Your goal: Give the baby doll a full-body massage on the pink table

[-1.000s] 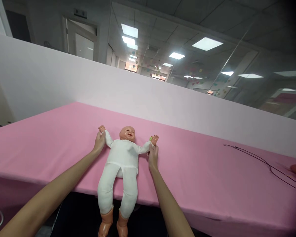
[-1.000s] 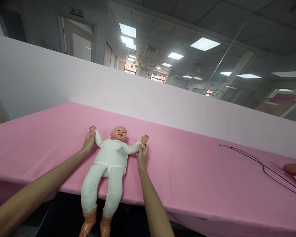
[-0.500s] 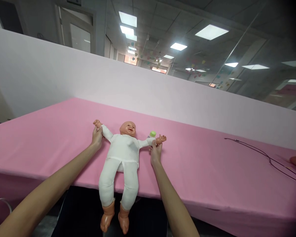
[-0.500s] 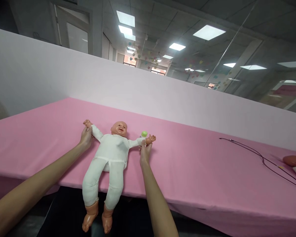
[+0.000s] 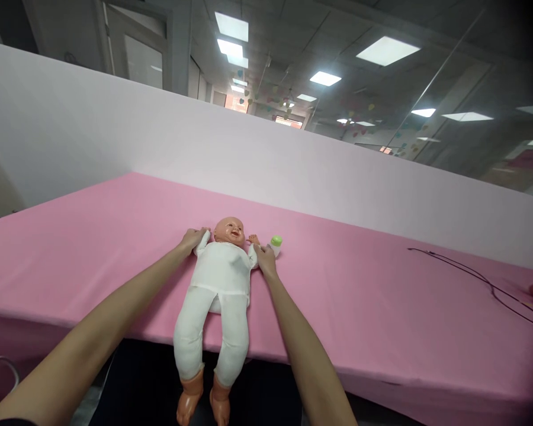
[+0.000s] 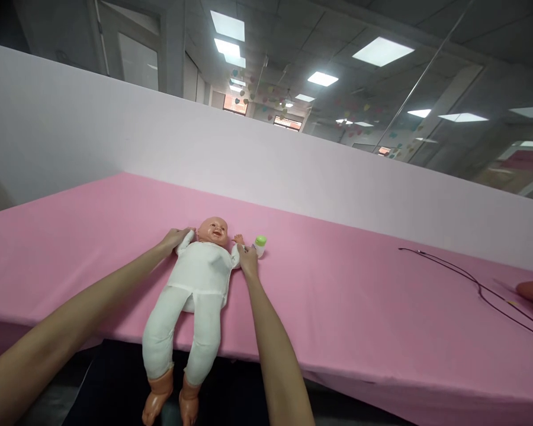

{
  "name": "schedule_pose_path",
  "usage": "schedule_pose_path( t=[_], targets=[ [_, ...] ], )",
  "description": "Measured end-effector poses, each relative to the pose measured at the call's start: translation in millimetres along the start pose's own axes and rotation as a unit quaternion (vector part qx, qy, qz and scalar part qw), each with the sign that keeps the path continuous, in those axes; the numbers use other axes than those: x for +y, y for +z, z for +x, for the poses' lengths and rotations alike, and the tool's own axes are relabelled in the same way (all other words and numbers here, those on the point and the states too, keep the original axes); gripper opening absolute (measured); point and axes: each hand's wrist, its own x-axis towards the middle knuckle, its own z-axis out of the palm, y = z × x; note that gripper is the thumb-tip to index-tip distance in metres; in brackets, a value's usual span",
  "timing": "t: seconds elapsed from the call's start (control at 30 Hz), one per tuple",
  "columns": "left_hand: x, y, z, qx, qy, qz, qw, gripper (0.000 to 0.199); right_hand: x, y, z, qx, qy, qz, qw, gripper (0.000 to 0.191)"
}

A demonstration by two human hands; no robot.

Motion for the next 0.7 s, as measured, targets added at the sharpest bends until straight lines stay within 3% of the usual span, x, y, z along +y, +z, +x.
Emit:
schedule_pose_path(
  t=[0.13,0.23,0.33,0.43,0.53,0.63,0.7],
  targets=[
    [8.3,-22.4,-17.7,-0.064,0.047,-0.049,0.996,0.05,-3.8,-13.4,-7.4,-0.033,0.004,0.047,0.998,0.05],
    [11.6,-57.2,-36.5,-0.153,0.124,-0.047,0.979,0.056,-11.1,-37.6,-25.1,-0.121,-0.003,0.115,0.986,0.055],
    [11.3,-89.8,-55.3,-0.29,0.201,0.063,0.933,0.041,-14.7,-63.3,-46.4,-0.244,-0.015,0.092,0.965,0.047],
    [8.6,-104.3,-70.0,-0.384,0.245,0.155,0.876,0.03,-14.7,-76.9,-62.7,-0.326,-0.041,0.031,0.944,0.031],
    [8.4,-101.4,-76.0,-0.374,0.252,0.154,0.879,0.029,-16.5,-74.7,-67.5,-0.316,-0.062,0.027,0.946,0.027],
    [14.7,-87.0,-70.2,-0.289,0.225,0.095,0.925,0.023,-22.8,-61.5,-57.8,-0.245,-0.062,0.062,0.966,0.037],
    [20.5,-72.2,-60.1,-0.229,0.192,0.031,0.954,0.029,-26.9,-49.6,-45.1,-0.174,-0.055,0.081,0.98,0.045]
  ],
)
